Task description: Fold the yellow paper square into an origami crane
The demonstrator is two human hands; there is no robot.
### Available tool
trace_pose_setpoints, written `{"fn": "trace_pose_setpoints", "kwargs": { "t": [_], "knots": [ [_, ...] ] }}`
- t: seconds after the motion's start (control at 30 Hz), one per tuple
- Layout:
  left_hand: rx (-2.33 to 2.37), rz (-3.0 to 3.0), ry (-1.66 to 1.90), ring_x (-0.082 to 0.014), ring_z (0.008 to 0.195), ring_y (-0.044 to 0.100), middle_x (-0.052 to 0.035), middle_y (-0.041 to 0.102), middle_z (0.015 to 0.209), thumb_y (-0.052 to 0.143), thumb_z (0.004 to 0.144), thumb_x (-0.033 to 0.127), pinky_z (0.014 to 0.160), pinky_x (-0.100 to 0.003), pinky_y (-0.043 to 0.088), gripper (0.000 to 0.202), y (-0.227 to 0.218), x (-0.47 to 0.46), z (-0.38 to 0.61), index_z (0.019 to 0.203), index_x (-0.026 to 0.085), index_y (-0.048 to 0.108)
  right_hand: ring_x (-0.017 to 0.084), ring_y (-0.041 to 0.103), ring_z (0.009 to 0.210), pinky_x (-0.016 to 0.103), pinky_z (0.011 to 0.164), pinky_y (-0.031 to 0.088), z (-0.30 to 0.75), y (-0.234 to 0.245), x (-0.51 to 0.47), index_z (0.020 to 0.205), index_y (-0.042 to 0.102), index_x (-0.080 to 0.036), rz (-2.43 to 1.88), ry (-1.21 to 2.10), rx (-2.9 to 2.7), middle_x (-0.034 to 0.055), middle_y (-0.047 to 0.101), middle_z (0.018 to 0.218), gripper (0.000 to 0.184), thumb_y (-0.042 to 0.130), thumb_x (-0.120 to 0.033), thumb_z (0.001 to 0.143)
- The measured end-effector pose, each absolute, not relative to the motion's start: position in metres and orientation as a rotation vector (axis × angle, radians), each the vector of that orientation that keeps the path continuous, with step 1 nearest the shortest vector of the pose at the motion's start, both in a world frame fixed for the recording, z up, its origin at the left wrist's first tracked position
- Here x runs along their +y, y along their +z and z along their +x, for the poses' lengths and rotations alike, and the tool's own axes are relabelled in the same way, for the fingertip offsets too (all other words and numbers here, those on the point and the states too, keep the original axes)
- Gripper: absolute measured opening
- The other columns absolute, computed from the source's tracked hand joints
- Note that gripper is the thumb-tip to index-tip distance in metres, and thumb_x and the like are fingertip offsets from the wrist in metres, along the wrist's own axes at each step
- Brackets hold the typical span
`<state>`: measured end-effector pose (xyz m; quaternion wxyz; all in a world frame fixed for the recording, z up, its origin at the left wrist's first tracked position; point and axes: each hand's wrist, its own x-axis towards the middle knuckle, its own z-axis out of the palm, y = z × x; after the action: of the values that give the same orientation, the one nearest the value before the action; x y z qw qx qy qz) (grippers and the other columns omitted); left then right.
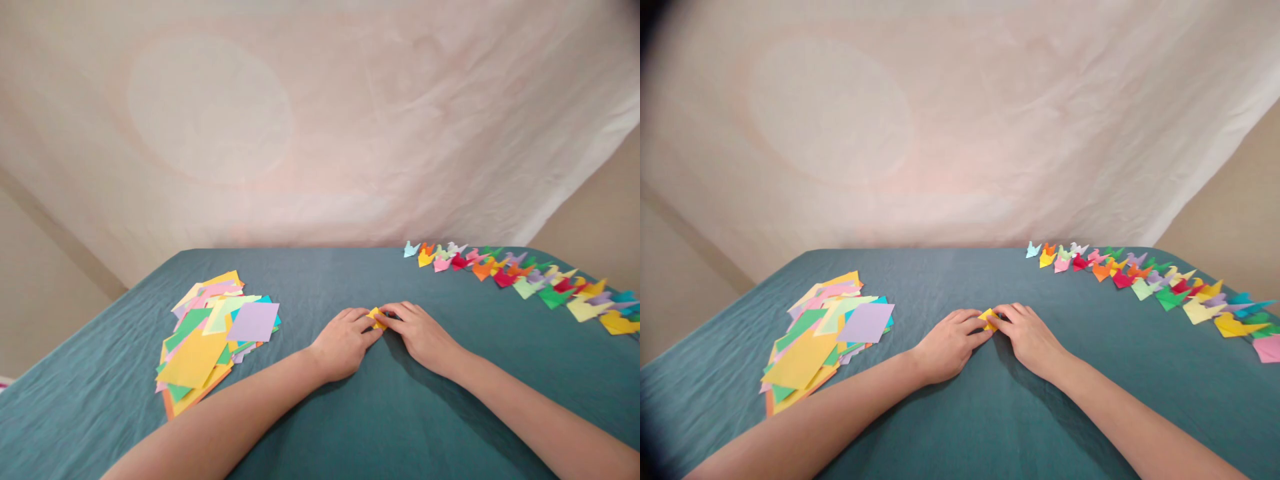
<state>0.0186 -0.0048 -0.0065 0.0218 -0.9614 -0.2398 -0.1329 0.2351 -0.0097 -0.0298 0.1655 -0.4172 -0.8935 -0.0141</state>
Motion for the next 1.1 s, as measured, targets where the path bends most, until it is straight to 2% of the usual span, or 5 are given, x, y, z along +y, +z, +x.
{"fn": "trace_pose_setpoints", "kwargs": {
  "t": [0.27, 0.47, 0.8, 1.1],
  "knots": [
    [-0.719, -2.996, -0.428, -0.0206, 0.117, 0.044, -0.0075, 0.057, 0.116, 0.044, 0.088, 0.016, 0.1, -0.04, 0.035, 0.033, -0.006, -0.003, 0.019, 0.12, 0.019, 0.05, 0.022, 0.048, 0.101, 0.036, 0.081, 0.04, 0.234, -0.025, -0.011, 0.129, 0.047, -0.029, -1.22, -0.061, -2.57, 0.0085, 0.055, 0.116, 0.044, 0.043, -0.013, 0.089],
    [-0.747, -3.004, -0.418, -0.0223, 0.118, 0.043, -0.0088, 0.055, 0.118, 0.046, 0.087, 0.016, 0.099, -0.041, 0.036, 0.032, -0.005, -0.002, 0.021, 0.118, 0.019, 0.052, 0.022, 0.045, 0.104, 0.036, 0.083, 0.037, 0.232, -0.019, -0.013, 0.13, 0.045, -0.029, -1.291, -0.061, -2.609, 0.0079, 0.055, 0.117, 0.05, 0.043, -0.007, 0.085],
    [-0.675, -3.103, -0.436, -0.0203, 0.111, 0.051, -0.0083, 0.061, 0.109, 0.046, 0.085, 0.014, 0.098, -0.038, 0.037, 0.028, -0.001, 0.0, 0.018, 0.111, 0.017, 0.057, 0.021, 0.044, 0.101, 0.034, 0.08, 0.034, 0.23, -0.013, -0.015, 0.13, 0.045, -0.03, -1.331, -0.032, -2.613, 0.0071, 0.054, 0.116, 0.05, 0.042, -0.007, 0.086],
    [-0.73, -3.183, -0.574, -0.0176, 0.11, 0.052, -0.0068, 0.06, 0.114, 0.04, 0.085, 0.008, 0.097, -0.036, 0.039, 0.035, -0.004, 0.005, 0.017, 0.116, 0.017, 0.052, 0.021, 0.044, 0.102, 0.034, 0.08, 0.034, 0.23, -0.014, -0.015, 0.129, 0.046, -0.029, -1.319, -0.045, -2.617, 0.007, 0.054, 0.116, 0.05, 0.042, -0.006, 0.085]
  ]
}}
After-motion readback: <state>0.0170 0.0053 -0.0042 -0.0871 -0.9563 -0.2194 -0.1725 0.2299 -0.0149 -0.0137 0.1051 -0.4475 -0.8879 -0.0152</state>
